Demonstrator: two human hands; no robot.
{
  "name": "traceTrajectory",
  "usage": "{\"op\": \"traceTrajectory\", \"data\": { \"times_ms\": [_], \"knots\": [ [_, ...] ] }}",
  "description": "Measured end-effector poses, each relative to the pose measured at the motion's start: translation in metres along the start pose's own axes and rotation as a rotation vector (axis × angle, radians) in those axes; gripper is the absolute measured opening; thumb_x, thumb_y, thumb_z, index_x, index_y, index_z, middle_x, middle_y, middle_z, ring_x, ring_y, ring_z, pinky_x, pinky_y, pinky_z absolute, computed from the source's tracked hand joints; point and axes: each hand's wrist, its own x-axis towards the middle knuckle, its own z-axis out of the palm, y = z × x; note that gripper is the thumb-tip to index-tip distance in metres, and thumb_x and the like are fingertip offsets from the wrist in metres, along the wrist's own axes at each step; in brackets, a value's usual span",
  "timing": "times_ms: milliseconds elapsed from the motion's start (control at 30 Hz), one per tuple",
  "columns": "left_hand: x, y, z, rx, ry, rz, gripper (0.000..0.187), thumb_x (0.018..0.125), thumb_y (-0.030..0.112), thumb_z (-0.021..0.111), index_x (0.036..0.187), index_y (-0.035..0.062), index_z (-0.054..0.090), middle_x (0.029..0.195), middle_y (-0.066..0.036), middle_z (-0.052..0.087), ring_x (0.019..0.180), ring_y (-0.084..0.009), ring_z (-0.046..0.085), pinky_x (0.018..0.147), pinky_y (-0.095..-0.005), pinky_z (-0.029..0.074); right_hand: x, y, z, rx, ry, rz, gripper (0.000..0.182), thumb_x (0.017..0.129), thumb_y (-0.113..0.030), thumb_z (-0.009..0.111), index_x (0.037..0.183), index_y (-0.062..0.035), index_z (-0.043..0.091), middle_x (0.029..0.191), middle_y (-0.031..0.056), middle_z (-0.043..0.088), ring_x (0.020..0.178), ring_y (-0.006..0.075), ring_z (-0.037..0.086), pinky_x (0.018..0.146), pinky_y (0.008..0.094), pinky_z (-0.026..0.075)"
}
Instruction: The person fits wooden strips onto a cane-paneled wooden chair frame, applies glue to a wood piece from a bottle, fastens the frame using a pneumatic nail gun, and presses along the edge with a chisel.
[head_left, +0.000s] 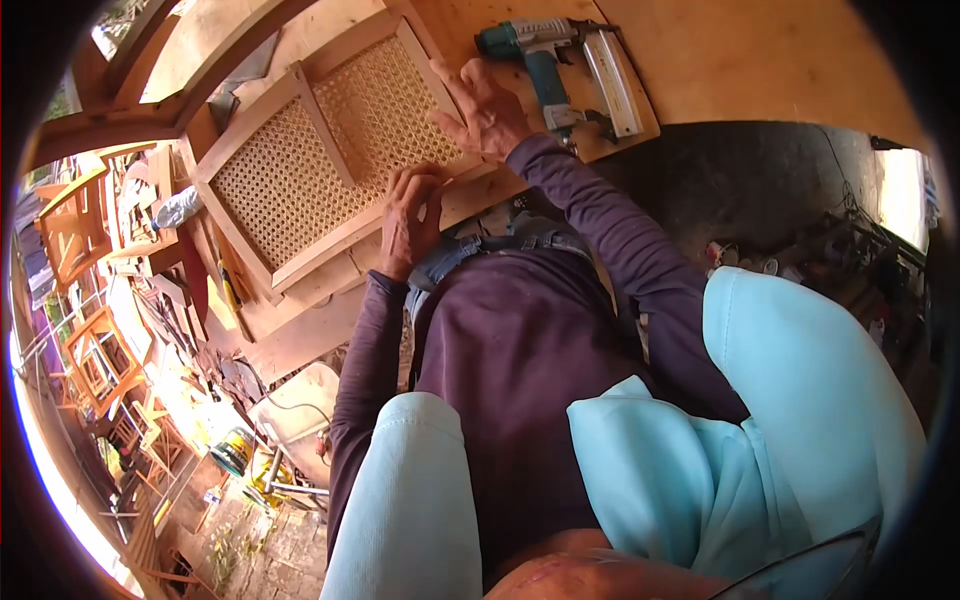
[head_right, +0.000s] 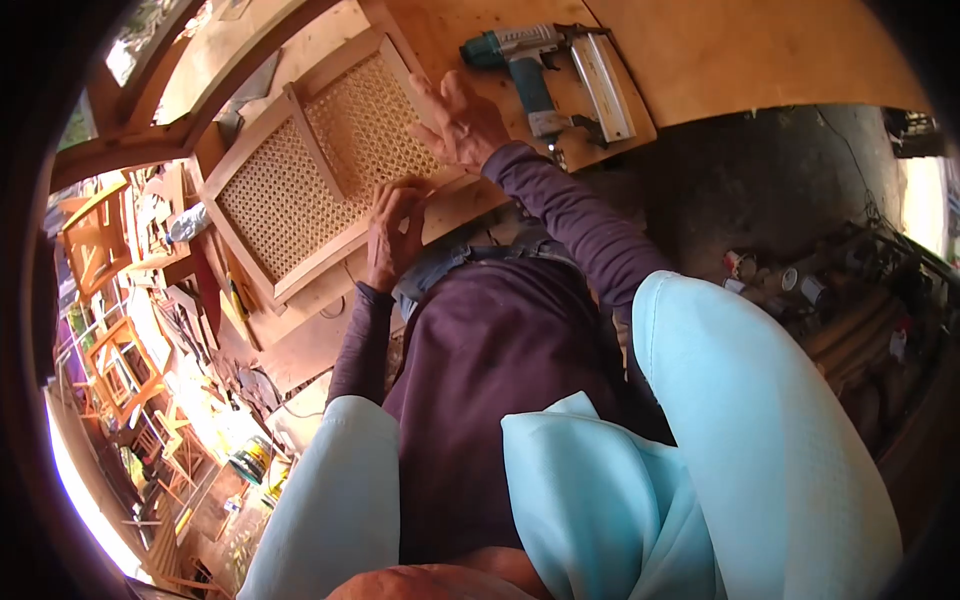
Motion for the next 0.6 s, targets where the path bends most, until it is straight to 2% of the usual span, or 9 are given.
{"op": "traceTrajectory", "data": {
  "times_ms": [33,67,100,200,233,367,467,533,600],
  "knots": [
    [-0.005,-0.010,0.004,0.018,-0.008,-0.017,0.011,0.092,-0.002,0.069,0.103,0.0020,0.068,0.117,-0.015,0.070,0.109,-0.0369,0.063,0.094,-0.0433,0.051,0.007,0.005,0.011,-0.026,-0.043,-0.037,0.078,0.096,-0.037,0.075,0.162,-0.0155,0.041,0.110,0.0188,0.052,0.090,0.0379,0.065,0.068,0.0477,0.058],
    [-0.004,-0.013,0.005,0.005,0.023,0.016,0.013,0.090,0.001,0.072,0.101,0.0015,0.067,0.117,-0.015,0.069,0.110,-0.0380,0.063,0.097,-0.0458,0.051,0.009,0.009,0.023,-0.083,-0.006,-0.061,0.079,0.095,-0.036,0.075,0.163,-0.0158,0.041,0.112,0.0197,0.052,0.091,0.0388,0.065,0.069,0.0477,0.059],
    [-0.009,-0.026,0.010,-0.011,0.035,0.032,0.014,0.089,0.000,0.071,0.102,0.0013,0.066,0.119,-0.016,0.069,0.111,-0.0392,0.062,0.098,-0.0475,0.051,0.010,0.009,0.030,-0.128,0.015,-0.061,0.079,0.095,-0.034,0.075,0.164,-0.0161,0.040,0.114,0.0207,0.052,0.091,0.0396,0.066,0.070,0.0478,0.059],
    [-0.009,-0.018,0.007,-0.010,0.036,0.008,0.018,0.088,-0.003,0.068,0.105,0.0023,0.065,0.119,-0.014,0.068,0.111,-0.0387,0.061,0.096,-0.0479,0.051,0.010,-0.002,0.020,-0.089,-0.038,-0.021,0.077,0.095,-0.030,0.072,0.164,-0.0145,0.040,0.119,0.0219,0.051,0.092,0.0411,0.066,0.070,0.0482,0.060],
    [-0.005,-0.019,0.007,-0.012,0.048,0.013,0.018,0.088,-0.003,0.068,0.105,0.0023,0.065,0.119,-0.014,0.068,0.111,-0.0387,0.061,0.096,-0.0479,0.051,0.011,-0.001,0.025,-0.082,0.016,-0.040,0.075,0.094,-0.025,0.072,0.163,-0.0137,0.043,0.119,0.0220,0.053,0.092,0.0413,0.066,0.070,0.0484,0.060],
    [-0.012,-0.017,0.009,0.010,0.060,-0.002,0.018,0.086,-0.004,0.068,0.103,0.0021,0.065,0.117,-0.013,0.068,0.108,-0.0372,0.061,0.094,-0.0457,0.051,0.012,0.003,0.028,-0.038,-0.020,-0.025,0.072,0.094,-0.025,0.069,0.161,-0.0137,0.046,0.121,0.0230,0.054,0.096,0.0424,0.067,0.073,0.0501,0.060],
    [-0.006,-0.019,0.010,0.009,0.060,-0.012,0.020,0.086,-0.003,0.068,0.105,0.0035,0.066,0.118,-0.013,0.068,0.108,-0.0373,0.061,0.094,-0.0459,0.051,0.015,0.006,0.030,-0.042,0.022,-0.058,0.073,0.093,-0.022,0.071,0.161,-0.0145,0.046,0.117,0.0213,0.055,0.091,0.0411,0.067,0.071,0.0493,0.060],
    [-0.007,-0.016,0.009,0.000,0.055,-0.025,0.020,0.086,-0.003,0.068,0.105,0.0038,0.066,0.118,-0.013,0.068,0.108,-0.0369,0.061,0.094,-0.0456,0.051,0.015,0.006,0.032,-0.031,0.012,-0.043,0.073,0.093,-0.022,0.070,0.161,-0.0162,0.046,0.117,0.0211,0.056,0.096,0.0417,0.067,0.074,0.0487,0.061],
    [-0.007,-0.014,0.007,-0.009,0.047,-0.025,0.018,0.087,-0.002,0.068,0.104,0.0037,0.068,0.117,-0.013,0.068,0.107,-0.0360,0.061,0.094,-0.0451,0.051,0.016,0.012,0.036,-0.028,0.021,-0.060,0.073,0.093,-0.024,0.070,0.162,-0.0194,0.046,0.117,0.0212,0.057,0.094,0.0422,0.069,0.074,0.0489,0.062]
  ]
}}
